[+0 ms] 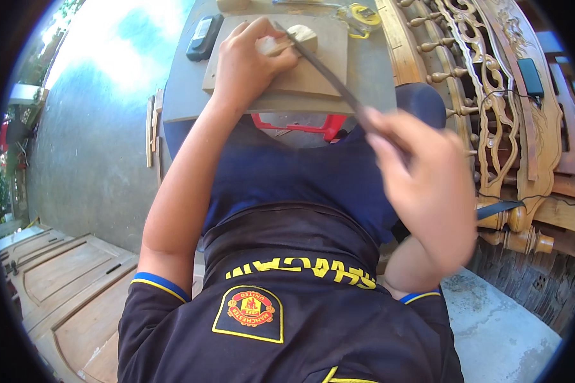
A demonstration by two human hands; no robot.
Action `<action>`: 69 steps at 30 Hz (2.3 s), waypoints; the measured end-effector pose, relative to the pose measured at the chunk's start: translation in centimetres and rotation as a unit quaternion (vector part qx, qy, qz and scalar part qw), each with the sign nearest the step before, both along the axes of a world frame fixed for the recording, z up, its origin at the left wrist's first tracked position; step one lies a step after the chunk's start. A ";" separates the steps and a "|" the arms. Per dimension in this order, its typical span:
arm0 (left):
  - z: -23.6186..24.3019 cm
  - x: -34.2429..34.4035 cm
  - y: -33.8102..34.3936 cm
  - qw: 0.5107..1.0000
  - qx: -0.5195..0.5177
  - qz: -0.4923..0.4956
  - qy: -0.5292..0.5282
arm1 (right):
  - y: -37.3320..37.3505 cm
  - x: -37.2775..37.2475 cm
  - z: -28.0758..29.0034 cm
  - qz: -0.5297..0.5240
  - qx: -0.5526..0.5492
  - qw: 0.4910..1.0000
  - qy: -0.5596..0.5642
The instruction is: Using a small saw to cut and shape a wood block, then cleaning it with a brush and measuring it with a tape measure.
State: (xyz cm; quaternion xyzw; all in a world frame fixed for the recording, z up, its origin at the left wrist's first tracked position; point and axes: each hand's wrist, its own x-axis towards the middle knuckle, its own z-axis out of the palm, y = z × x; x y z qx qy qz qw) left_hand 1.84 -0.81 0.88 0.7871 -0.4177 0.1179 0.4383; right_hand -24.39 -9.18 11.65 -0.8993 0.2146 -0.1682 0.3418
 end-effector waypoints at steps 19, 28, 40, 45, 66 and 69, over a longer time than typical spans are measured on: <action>-0.4 -0.1 0.5 0.999 0.024 -0.019 0.013 | -0.6 5.6 -4.8 0.015 -0.026 0.998 -0.062; -0.7 0.4 -0.1 0.999 -0.010 -0.035 -0.033 | -1.9 5.7 -4.4 0.061 -0.162 0.982 -0.080; -0.2 -0.3 0.3 1.000 0.021 -0.011 -0.007 | -1.3 3.5 -3.3 0.037 -0.090 0.993 -0.068; -0.4 -0.5 0.2 1.000 0.024 -0.013 0.008 | -1.2 5.9 -4.0 0.025 -0.068 0.997 -0.039; 0.0 -0.2 -0.3 0.999 0.024 -0.015 -0.027 | -0.7 2.1 -3.3 0.021 -0.075 0.995 -0.068; -1.2 0.4 0.0 1.000 -0.012 -0.007 -0.022 | -1.3 7.3 -6.3 0.032 -0.061 0.993 -0.096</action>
